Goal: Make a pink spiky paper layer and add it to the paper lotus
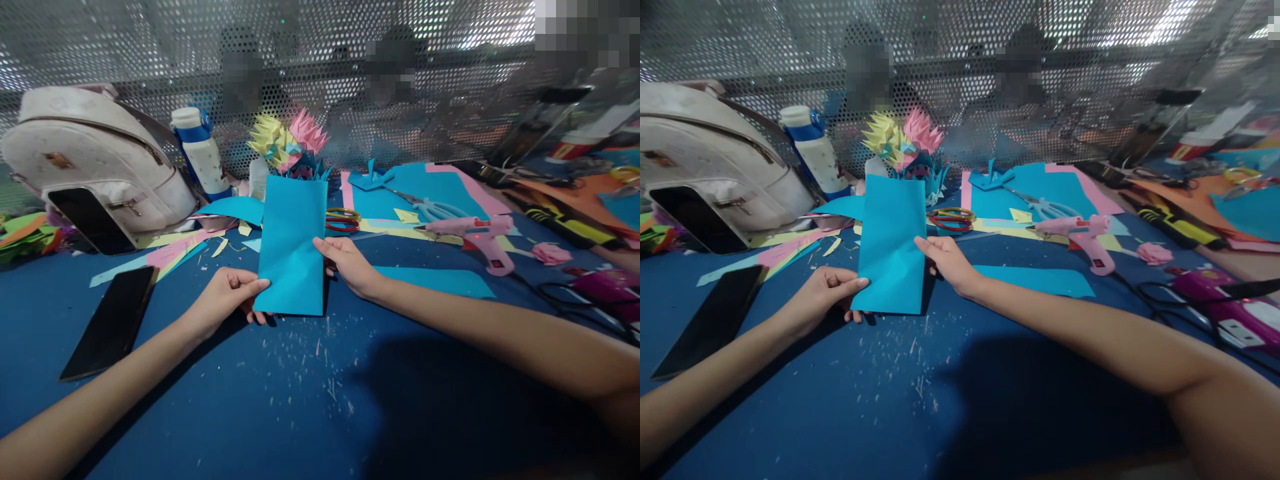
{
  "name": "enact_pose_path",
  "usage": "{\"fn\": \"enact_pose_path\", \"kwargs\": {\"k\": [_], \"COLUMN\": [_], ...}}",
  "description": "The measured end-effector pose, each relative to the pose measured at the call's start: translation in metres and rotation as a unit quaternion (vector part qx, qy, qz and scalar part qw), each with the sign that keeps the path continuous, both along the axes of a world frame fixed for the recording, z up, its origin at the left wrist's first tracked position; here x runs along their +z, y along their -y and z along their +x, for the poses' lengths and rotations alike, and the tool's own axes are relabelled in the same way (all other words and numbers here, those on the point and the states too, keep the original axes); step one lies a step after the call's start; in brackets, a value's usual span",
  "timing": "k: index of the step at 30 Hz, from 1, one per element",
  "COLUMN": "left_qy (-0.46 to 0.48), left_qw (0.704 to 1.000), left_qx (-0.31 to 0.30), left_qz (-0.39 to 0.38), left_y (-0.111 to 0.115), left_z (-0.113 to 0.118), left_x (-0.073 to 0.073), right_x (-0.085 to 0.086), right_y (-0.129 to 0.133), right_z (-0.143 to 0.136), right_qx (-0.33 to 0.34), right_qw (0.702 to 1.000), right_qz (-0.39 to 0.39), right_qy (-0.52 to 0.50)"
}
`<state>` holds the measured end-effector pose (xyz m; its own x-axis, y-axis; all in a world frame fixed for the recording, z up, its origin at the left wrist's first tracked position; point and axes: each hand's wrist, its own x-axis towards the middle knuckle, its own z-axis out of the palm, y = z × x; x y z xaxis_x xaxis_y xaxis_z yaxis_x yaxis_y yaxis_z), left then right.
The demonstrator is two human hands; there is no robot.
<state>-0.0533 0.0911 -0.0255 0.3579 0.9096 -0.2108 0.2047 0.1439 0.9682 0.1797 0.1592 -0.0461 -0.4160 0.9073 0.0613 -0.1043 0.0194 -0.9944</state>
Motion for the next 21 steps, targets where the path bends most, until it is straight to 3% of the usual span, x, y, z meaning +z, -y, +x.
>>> {"fn": "enact_pose_path", "kwargs": {"k": [5, 21], "left_qy": [-0.03, -0.031], "left_qw": [0.998, 0.998], "left_qx": [-0.042, -0.057], "left_qz": [-0.021, -0.017], "left_y": [-0.002, -0.0027], "left_z": [-0.0031, -0.004], "left_x": [0.0044, 0.0062], "right_x": [0.0023, -0.0019], "right_y": [0.0006, 0.0013], "right_z": [-0.0003, -0.001], "right_qx": [0.012, -0.039], "right_qw": [1.0, 0.999], "right_qz": [0.016, 0.001], "right_qy": [0.019, 0.026]}}
